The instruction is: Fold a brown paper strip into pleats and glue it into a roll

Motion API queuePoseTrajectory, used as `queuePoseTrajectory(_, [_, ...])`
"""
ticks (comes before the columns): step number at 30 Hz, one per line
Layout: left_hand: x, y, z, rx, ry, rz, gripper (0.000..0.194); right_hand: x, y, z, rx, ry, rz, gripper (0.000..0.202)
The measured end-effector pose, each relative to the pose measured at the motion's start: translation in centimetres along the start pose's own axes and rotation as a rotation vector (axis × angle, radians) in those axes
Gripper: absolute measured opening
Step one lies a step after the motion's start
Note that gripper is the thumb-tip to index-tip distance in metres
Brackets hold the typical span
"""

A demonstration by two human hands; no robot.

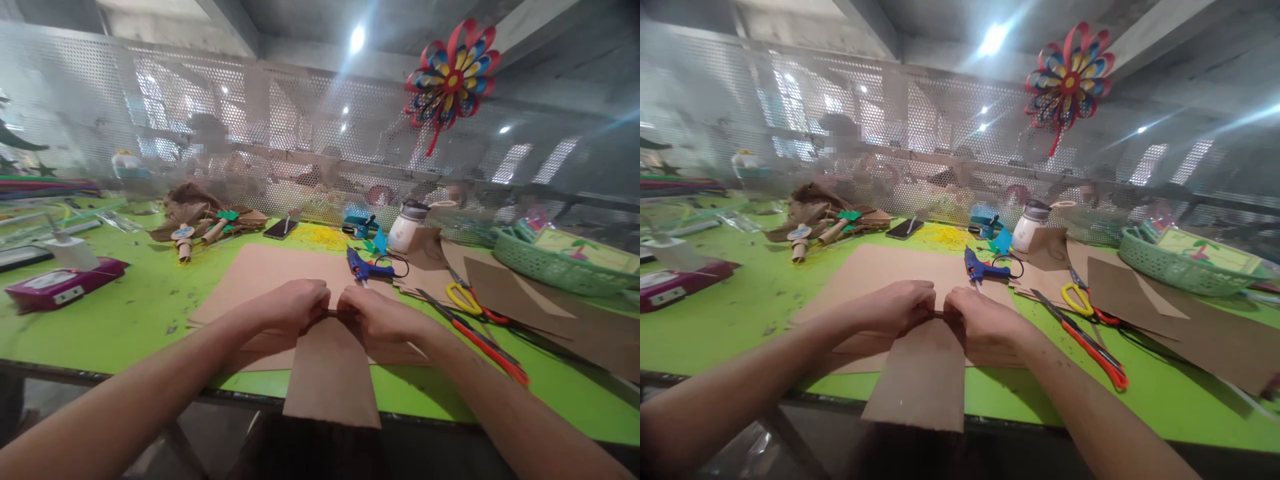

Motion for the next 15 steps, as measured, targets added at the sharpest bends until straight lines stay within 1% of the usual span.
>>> queuePoseTrajectory(3, [0.00,0.19,-0.13,-0.002,0.031,0.058,0.011,-0.11,-0.04,0.19,-0.080,-0.070,-0.003,0.022])
queuePoseTrajectory(7, [0.21,0.49,-0.60,-0.014,0.034,0.120,0.021,-0.08,-0.01,0.13,-0.102,-0.075,-0.012,0.016])
queuePoseTrajectory(11, [0.38,0.64,-0.99,-0.023,0.038,0.134,0.025,-0.06,-0.07,-0.10,-0.119,-0.047,-0.017,0.015])
queuePoseTrajectory(15, [0.34,0.67,-0.91,-0.007,0.024,0.118,0.024,-0.76,-0.12,-0.30,-0.107,0.045,-0.070,0.013])
Point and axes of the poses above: each hand's wrist, its own y-axis away from the middle knuckle, its own z-axis out of the palm, x = y × z, the point moved 5 cm from there along -y, towards the middle knuckle, and after that the axes turned 14 degrees about -y, right-handed, at the moved point
